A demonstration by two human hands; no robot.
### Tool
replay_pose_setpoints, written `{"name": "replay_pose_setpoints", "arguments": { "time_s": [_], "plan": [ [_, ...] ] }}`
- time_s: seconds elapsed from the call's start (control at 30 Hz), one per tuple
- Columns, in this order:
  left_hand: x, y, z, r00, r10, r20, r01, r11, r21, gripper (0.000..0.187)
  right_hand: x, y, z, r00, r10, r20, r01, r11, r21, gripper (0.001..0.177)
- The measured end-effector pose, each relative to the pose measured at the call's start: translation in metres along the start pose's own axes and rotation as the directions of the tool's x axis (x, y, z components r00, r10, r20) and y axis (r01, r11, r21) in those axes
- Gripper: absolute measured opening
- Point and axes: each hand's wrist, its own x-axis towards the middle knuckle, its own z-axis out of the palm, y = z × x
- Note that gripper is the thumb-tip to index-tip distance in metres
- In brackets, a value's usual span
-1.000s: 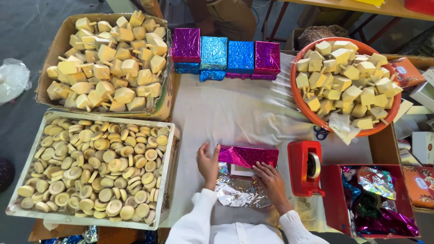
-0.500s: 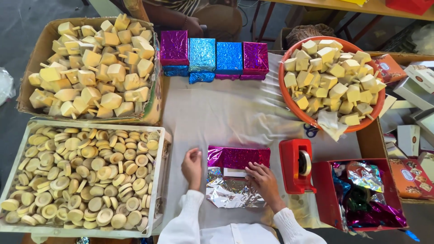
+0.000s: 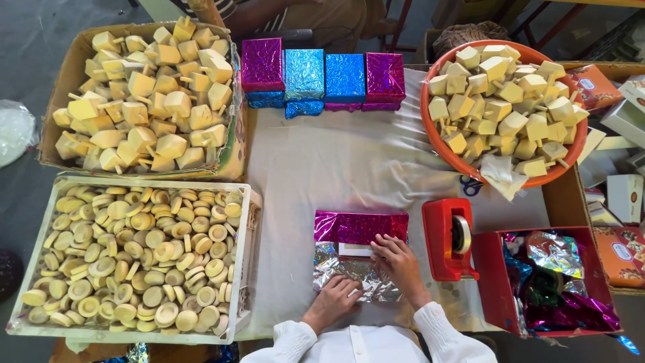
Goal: The person handles small wooden objects, placing them into small boxes by hand, then uses a tape dispenser and scissors to wrap the boxes in foil and pink paper.
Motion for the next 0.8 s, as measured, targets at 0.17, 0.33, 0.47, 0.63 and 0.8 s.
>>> {"name": "replay_pose_setpoints", "arguments": {
  "time_s": [0.17,0.33,0.47,0.63,0.8],
  "plan": [
    [-0.009,-0.006,0.013,0.995,0.094,-0.046,-0.084,0.979,0.183,0.013,-0.002,-0.001,0.002,0.999,0.034,0.008,-0.034,0.999,0.007,0.034],
    [-0.005,-0.009,0.010,0.993,0.119,-0.008,-0.115,0.970,0.214,0.013,0.000,-0.001,0.001,0.999,0.037,0.005,-0.037,0.999,0.000,0.033],
    [-0.001,-0.010,0.007,0.995,0.099,-0.012,-0.098,0.992,0.080,0.020,0.001,-0.002,-0.001,0.999,0.041,0.015,-0.041,0.999,0.016,0.033],
    [0.005,-0.009,0.001,0.982,0.187,-0.011,-0.182,0.968,0.174,0.006,0.002,-0.001,-0.002,1.000,0.022,0.023,-0.022,1.000,-0.003,0.035],
    [0.030,-0.005,-0.029,0.988,0.143,-0.053,-0.136,0.982,0.128,0.009,0.002,0.001,0.002,0.998,0.062,0.006,-0.062,0.997,0.044,0.033]
  ]
}}
